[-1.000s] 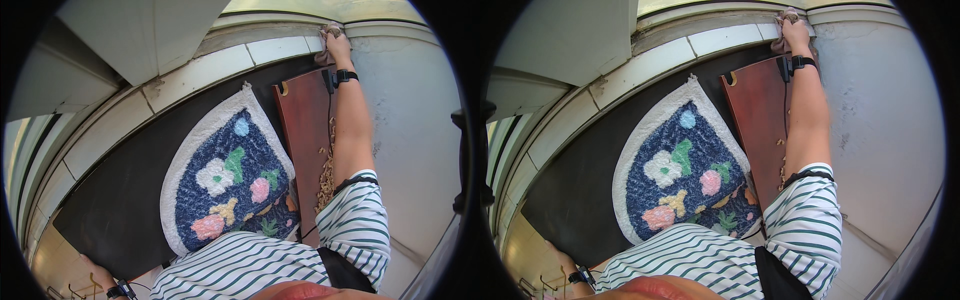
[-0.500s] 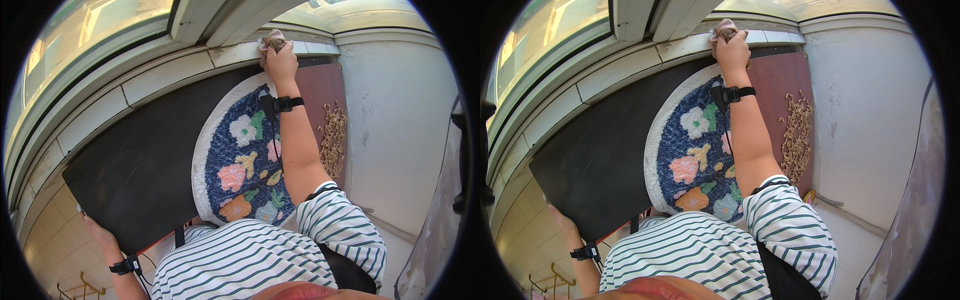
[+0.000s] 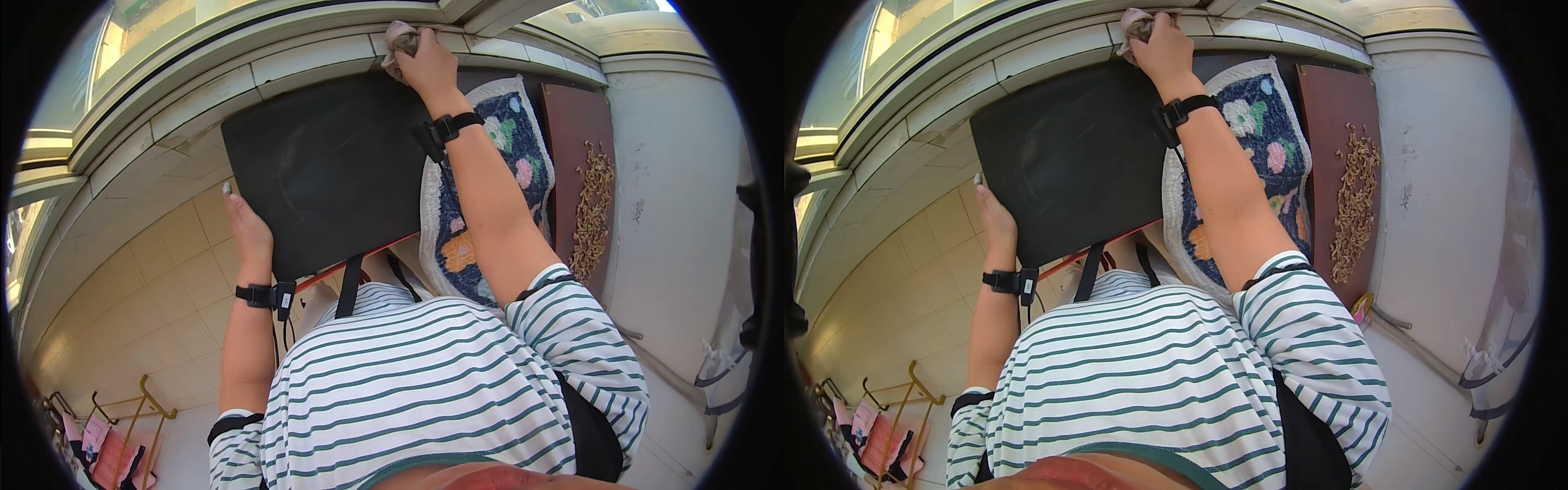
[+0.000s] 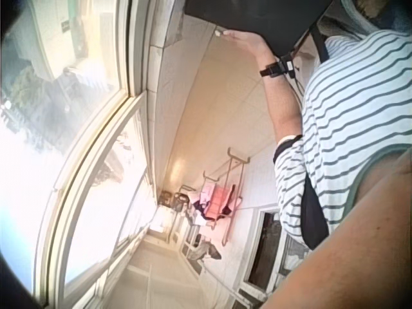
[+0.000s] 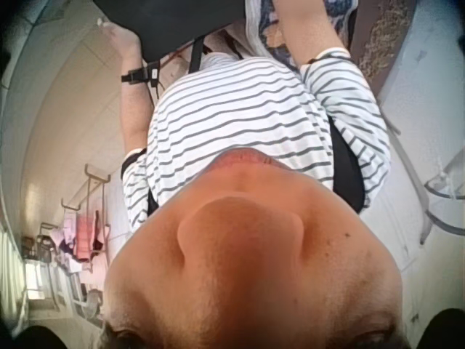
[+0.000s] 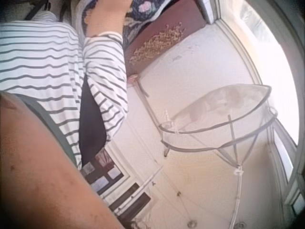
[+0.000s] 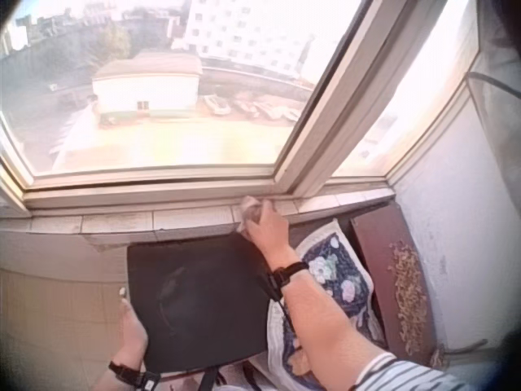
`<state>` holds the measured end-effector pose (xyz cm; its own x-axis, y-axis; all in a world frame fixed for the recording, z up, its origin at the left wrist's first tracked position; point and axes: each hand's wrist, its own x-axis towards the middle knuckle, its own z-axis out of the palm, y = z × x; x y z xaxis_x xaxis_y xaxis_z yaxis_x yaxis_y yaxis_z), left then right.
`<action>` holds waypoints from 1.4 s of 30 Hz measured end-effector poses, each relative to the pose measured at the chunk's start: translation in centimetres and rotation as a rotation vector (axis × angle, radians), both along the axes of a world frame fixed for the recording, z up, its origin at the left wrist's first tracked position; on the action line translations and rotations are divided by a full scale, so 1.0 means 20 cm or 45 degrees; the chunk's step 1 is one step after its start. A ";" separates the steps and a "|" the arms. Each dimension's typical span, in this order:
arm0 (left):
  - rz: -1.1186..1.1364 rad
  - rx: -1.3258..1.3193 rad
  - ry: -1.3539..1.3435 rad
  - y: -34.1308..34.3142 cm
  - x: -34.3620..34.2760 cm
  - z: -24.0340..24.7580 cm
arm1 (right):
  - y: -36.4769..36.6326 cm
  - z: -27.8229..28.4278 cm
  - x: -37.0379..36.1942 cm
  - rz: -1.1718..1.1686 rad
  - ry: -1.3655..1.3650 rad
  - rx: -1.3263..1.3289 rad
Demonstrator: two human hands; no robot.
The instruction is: The person wipes the window sill and frame with a cloth, moving along the sill and cleaning different sections. The person also wipes a nearby mat and the floor area adjacent to the window.
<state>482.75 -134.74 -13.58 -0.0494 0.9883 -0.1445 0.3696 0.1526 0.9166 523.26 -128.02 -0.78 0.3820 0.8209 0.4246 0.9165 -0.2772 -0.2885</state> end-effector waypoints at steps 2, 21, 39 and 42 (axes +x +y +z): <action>0.027 -0.012 -0.037 0.01 0.01 0.01 | 0.03 0.01 -0.17 0.109 0.099 -0.096; 0.118 0.054 0.022 -0.02 0.04 0.01 | -0.96 -0.19 -0.60 0.023 0.429 0.103; 0.037 0.092 0.009 -0.02 0.02 0.07 | -0.24 -0.34 -0.42 0.233 0.108 0.228; 0.045 0.007 -0.042 -0.02 0.02 0.06 | -0.18 -0.33 -0.67 0.420 0.140 0.207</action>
<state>483.11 -135.13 -12.36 -0.0796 0.9868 -0.1413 0.3337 0.1600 0.9290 509.95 -131.70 -7.31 0.1592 0.8328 0.5303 0.9099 0.0847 -0.4062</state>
